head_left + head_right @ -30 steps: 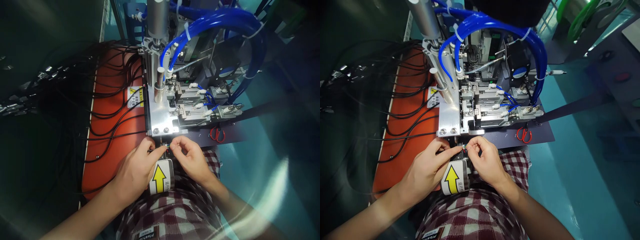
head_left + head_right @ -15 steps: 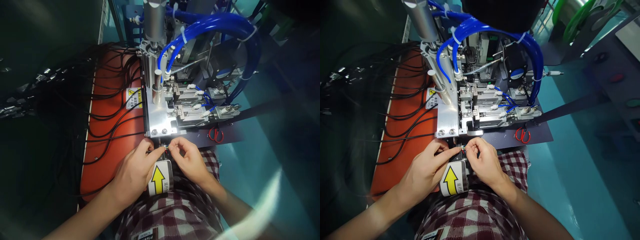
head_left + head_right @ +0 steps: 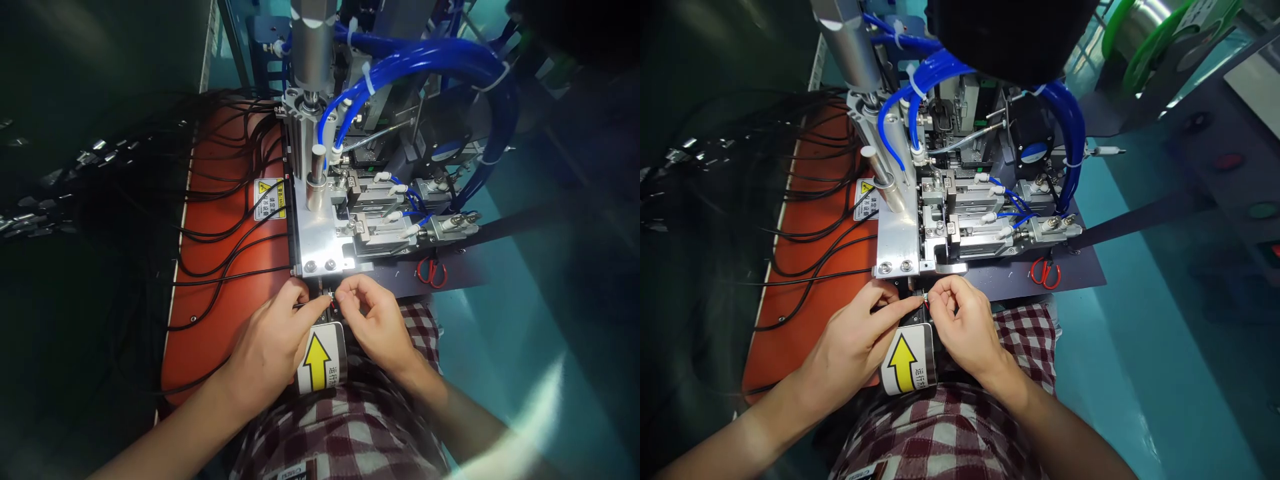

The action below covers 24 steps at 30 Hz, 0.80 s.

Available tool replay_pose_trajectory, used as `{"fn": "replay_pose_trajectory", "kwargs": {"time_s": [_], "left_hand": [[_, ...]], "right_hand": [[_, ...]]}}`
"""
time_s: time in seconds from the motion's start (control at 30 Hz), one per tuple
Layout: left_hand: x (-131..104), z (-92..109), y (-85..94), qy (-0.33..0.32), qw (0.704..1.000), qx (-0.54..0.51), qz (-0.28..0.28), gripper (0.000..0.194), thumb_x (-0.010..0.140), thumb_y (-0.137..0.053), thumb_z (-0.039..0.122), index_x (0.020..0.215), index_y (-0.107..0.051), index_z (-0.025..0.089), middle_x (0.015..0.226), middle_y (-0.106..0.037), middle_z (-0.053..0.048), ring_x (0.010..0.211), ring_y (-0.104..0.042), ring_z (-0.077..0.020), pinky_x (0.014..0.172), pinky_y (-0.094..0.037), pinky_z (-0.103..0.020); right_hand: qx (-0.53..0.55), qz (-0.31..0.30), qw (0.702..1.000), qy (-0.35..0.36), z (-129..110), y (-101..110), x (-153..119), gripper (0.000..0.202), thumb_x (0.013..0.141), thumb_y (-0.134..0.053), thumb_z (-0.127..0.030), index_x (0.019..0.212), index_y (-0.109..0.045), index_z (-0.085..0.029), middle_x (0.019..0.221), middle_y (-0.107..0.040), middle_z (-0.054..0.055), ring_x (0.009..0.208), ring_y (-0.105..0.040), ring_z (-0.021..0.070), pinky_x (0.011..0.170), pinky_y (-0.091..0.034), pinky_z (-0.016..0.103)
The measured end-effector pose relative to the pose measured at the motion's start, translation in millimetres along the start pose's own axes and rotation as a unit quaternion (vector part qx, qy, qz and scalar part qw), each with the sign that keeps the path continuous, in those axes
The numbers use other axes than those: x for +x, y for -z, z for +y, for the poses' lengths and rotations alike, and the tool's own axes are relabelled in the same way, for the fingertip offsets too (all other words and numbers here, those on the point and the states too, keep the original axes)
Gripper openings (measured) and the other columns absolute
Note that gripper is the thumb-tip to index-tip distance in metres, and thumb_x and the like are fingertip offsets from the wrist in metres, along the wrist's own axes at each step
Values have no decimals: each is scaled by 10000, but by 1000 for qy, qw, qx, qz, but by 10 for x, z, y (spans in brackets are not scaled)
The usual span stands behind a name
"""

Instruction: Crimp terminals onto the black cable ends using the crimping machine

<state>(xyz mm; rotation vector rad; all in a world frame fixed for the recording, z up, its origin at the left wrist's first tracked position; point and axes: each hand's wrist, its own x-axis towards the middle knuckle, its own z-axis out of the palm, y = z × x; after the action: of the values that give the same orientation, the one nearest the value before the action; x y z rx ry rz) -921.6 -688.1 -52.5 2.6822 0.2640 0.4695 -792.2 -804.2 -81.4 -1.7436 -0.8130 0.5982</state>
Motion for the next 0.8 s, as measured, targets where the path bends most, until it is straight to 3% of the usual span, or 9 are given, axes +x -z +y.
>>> {"fn": "replay_pose_trajectory", "kwargs": {"time_s": [0.37,0.57,0.7,0.8], "left_hand": [[-17,-17,-9,0,1000,7,-6,314,899,-434,90,1123,-647,149,882,-525,-69,730,-581,-165,612,-539,-258],[-19,-27,-28,6,1000,-16,1,271,916,-443,101,1125,-612,140,902,-569,-70,773,-601,-174,674,-546,-277],[-8,-19,-29,9,1000,-14,8,219,934,-423,120,1035,-616,140,926,-588,-79,796,-616,-178,696,-546,-279],[10,-5,-22,11,1000,-8,7,216,928,-425,112,1012,-622,137,918,-585,-82,793,-622,-181,680,-545,-278]], "right_hand": [[3,-8,1000,-16,40,0,-14,121,900,-512,-245,797,-550,-194,704,-506,-14,626,-482,135,590,-415,255],[-9,-27,997,-67,-21,62,-15,143,903,-513,-279,821,-587,-188,720,-574,2,599,-507,137,564,-418,263],[-89,10,996,18,-107,63,-22,126,902,-536,-252,949,-629,-183,812,-628,31,666,-564,157,621,-435,284],[-110,17,991,69,-134,21,-20,100,897,-531,-206,890,-629,-186,775,-628,24,657,-564,154,629,-432,289]]}}
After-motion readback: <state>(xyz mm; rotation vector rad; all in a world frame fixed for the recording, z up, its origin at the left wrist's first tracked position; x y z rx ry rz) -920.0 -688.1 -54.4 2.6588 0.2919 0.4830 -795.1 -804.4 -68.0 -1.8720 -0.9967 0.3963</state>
